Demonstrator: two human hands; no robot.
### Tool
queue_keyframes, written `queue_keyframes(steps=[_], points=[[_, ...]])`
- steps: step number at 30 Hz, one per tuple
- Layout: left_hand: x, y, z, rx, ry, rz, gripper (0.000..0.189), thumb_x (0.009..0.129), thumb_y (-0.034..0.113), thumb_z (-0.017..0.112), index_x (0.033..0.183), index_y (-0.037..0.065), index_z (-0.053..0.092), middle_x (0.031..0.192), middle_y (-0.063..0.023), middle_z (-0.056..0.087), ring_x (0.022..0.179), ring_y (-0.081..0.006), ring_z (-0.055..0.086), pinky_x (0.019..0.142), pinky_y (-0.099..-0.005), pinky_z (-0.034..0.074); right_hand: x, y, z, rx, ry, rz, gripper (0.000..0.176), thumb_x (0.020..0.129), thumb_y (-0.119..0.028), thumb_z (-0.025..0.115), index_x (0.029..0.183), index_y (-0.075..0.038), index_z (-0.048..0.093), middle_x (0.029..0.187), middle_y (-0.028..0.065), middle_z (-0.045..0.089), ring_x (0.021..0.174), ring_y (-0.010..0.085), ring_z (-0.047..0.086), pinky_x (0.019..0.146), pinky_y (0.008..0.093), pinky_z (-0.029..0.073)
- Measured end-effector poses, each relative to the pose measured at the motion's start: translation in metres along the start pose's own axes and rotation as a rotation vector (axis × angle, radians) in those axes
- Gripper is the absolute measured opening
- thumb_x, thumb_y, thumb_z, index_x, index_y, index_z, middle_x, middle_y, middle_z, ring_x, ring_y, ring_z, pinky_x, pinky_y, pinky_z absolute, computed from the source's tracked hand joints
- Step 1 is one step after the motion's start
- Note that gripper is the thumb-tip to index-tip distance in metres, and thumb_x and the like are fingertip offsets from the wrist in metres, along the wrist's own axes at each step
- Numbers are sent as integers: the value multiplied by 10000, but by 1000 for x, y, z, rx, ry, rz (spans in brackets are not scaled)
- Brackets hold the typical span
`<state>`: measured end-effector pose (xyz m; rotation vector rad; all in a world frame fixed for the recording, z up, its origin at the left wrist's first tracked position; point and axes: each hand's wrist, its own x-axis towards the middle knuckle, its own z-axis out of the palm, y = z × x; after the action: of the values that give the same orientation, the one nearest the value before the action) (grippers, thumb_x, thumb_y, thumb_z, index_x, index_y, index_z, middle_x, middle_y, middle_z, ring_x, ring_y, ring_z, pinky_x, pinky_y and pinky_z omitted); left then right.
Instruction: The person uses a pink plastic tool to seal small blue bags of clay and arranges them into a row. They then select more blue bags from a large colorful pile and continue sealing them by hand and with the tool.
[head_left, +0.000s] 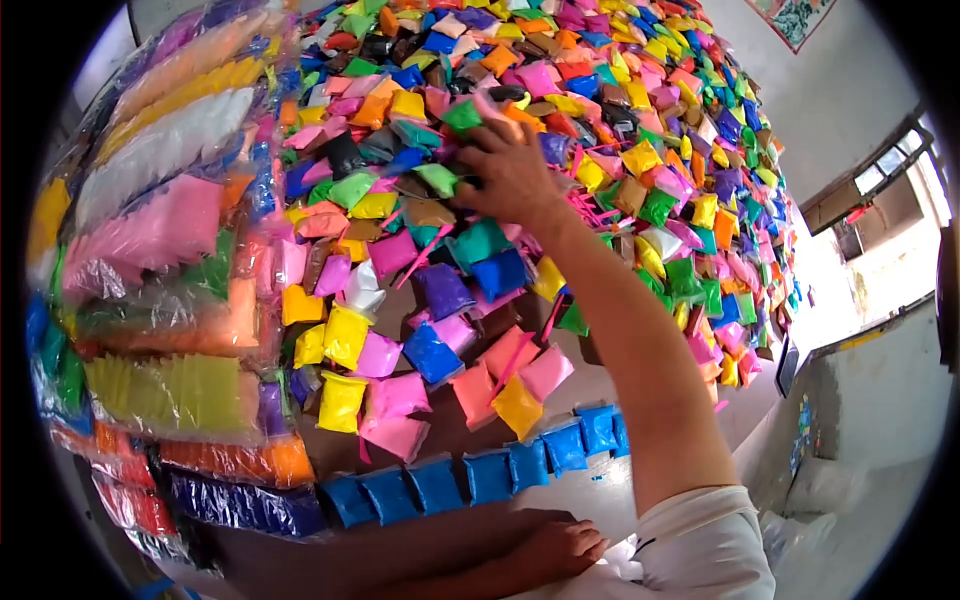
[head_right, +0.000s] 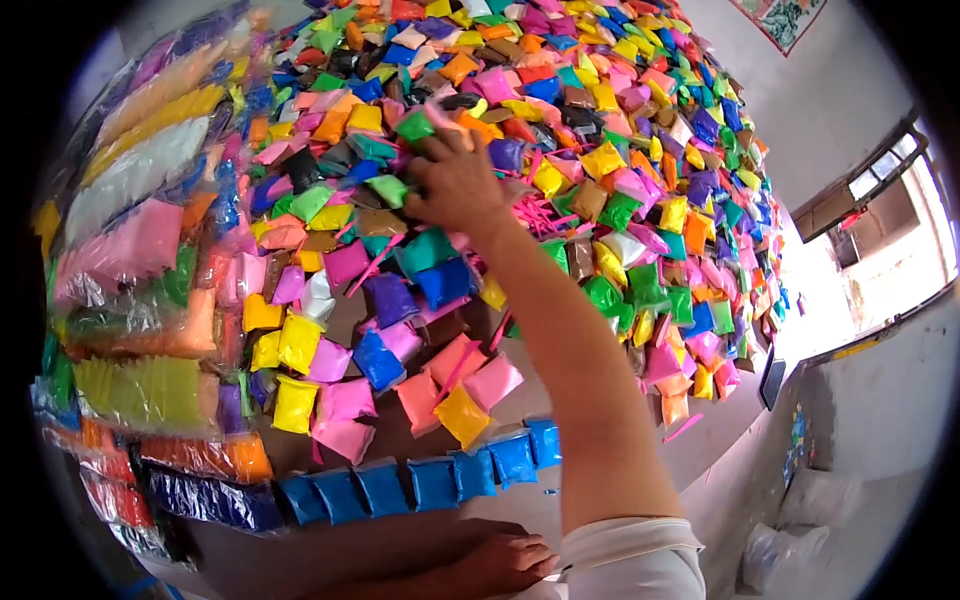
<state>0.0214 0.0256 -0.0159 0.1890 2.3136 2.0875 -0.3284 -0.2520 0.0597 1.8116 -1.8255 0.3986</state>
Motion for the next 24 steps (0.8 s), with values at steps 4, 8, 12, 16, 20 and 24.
queue_keyframes(steps=[4,8,12,16,20,24], points=[[3,14,-15,5,-77,-38,221,974,168,553,889,-3,663,890,-172,669,809,-345,666,727,-434,558,-36,50,-33,-158,-75,104,417,773,-332,682,1165,-192,677,1242,26,634,1280,268,518,1084,552,343],[5,16,-19,39,-146,-44,191,973,146,555,891,8,658,890,-161,667,805,-315,669,721,-421,557,-79,95,-66,-278,-115,380,412,809,-379,670,1174,-190,691,1257,70,646,1272,304,522,1120,541,311],[8,20,-24,84,-230,-70,183,982,145,552,898,14,650,884,-151,662,809,-299,671,725,-389,562,-85,113,-94,-332,-114,609,336,791,-292,730,1075,-115,754,1244,159,642,1256,325,531,1043,505,388],[4,0,-5,192,-163,87,207,994,155,531,878,20,637,862,-146,641,797,-294,660,702,-384,556,-48,80,-81,-125,185,224,338,753,-197,745,1058,-52,728,1100,163,644,1079,370,607,910,479,487],[8,3,-6,-54,-183,-55,214,995,160,522,890,16,643,860,-146,626,793,-303,650,696,-411,542,17,5,-33,103,193,159,474,723,-168,767,1177,-74,669,1090,160,643,1013,361,630,874,471,506],[5,-10,8,33,-72,27,219,986,180,537,918,6,651,861,-165,622,800,-331,646,718,-431,533,76,-51,15,265,50,18,636,761,-231,794,1348,-134,570,1378,195,547,1176,413,587,963,485,505]])
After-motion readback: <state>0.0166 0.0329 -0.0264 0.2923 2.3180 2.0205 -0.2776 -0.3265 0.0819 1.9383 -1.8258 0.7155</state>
